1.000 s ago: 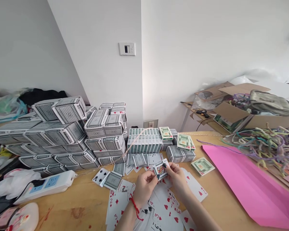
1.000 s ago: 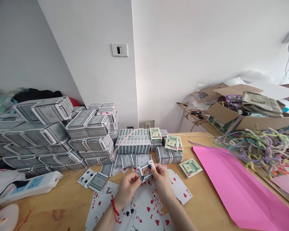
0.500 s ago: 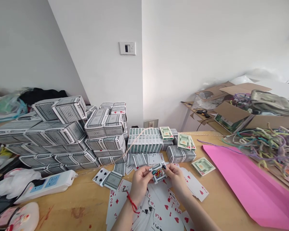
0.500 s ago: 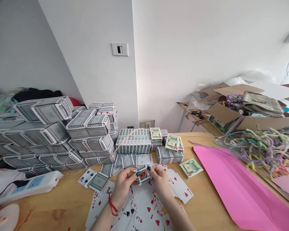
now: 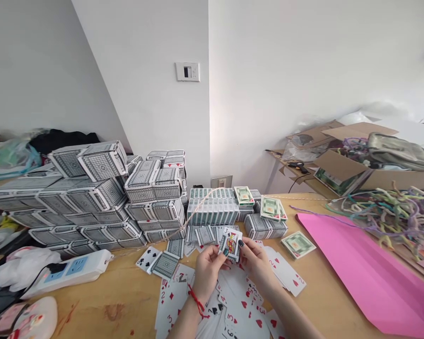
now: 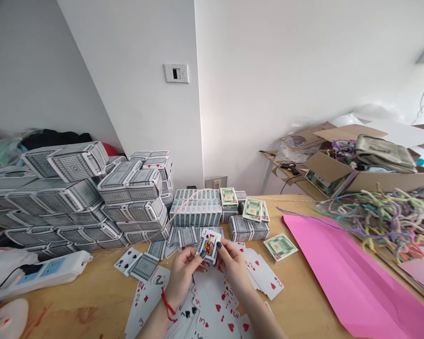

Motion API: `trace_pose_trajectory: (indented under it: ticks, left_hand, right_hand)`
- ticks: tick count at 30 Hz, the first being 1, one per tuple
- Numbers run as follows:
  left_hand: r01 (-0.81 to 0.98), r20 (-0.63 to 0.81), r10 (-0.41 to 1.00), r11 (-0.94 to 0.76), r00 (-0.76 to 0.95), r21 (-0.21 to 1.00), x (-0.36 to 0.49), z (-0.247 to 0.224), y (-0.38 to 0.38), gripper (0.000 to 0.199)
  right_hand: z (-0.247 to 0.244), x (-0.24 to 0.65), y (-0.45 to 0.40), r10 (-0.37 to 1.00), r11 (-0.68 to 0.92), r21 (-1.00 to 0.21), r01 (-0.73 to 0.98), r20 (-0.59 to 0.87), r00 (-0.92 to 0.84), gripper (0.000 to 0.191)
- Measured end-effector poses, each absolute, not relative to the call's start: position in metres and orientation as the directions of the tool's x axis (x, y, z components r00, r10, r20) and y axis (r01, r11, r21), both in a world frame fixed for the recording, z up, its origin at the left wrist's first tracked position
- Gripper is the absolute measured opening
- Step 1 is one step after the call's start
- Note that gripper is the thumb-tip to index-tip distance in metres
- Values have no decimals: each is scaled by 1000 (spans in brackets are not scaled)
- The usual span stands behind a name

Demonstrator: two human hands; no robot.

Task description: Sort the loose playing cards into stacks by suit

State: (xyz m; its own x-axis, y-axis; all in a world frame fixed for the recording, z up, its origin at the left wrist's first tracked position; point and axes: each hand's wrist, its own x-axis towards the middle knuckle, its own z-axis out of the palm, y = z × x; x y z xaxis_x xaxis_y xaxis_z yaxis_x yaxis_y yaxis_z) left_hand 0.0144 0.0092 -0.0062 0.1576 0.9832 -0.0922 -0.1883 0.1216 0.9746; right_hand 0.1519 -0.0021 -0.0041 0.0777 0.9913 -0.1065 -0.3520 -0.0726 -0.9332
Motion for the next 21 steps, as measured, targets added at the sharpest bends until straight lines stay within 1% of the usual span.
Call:
trace_pose_trajectory:
  ticks: [3, 5, 9, 11, 14, 18, 21]
  left_hand:
    - [-61, -9, 983, 21, 182, 998, 15, -9, 8, 21]
    - [-14, 22, 975, -19, 222, 1000, 15, -9, 7, 20]
    - [-14, 21, 956, -18, 292, 1000, 15, -5, 6, 14]
    - [-42, 1, 958, 12, 287, 999, 15, -3, 6, 22]
    - [-77, -19, 970, 39, 241, 996, 14, -3, 7, 32]
    - [-34, 9, 996, -6, 94, 999, 12, -8, 11, 29]
    - [-16, 5, 999, -4, 40, 1000, 9, -12, 15, 29]
  right_hand:
    - [1, 153, -4, 983, -53, -970, -239, -93, 159, 29]
    - [4, 154, -5, 984, -37, -978, -204, -71, 162, 32]
    - [4, 154, -6, 992, -7, -983, -183, -30, 122, 33]
    - [3, 153, -6, 992, 3, -989, -146, -16, 123, 31]
    - [0, 153, -6, 994, 24, -996, -91, 14, 106, 29]
    - [-4, 152, -4, 997, 25, -995, -92, 18, 73, 31]
    - [-5, 151, -3, 999, 19, -993, -115, 13, 51, 33]
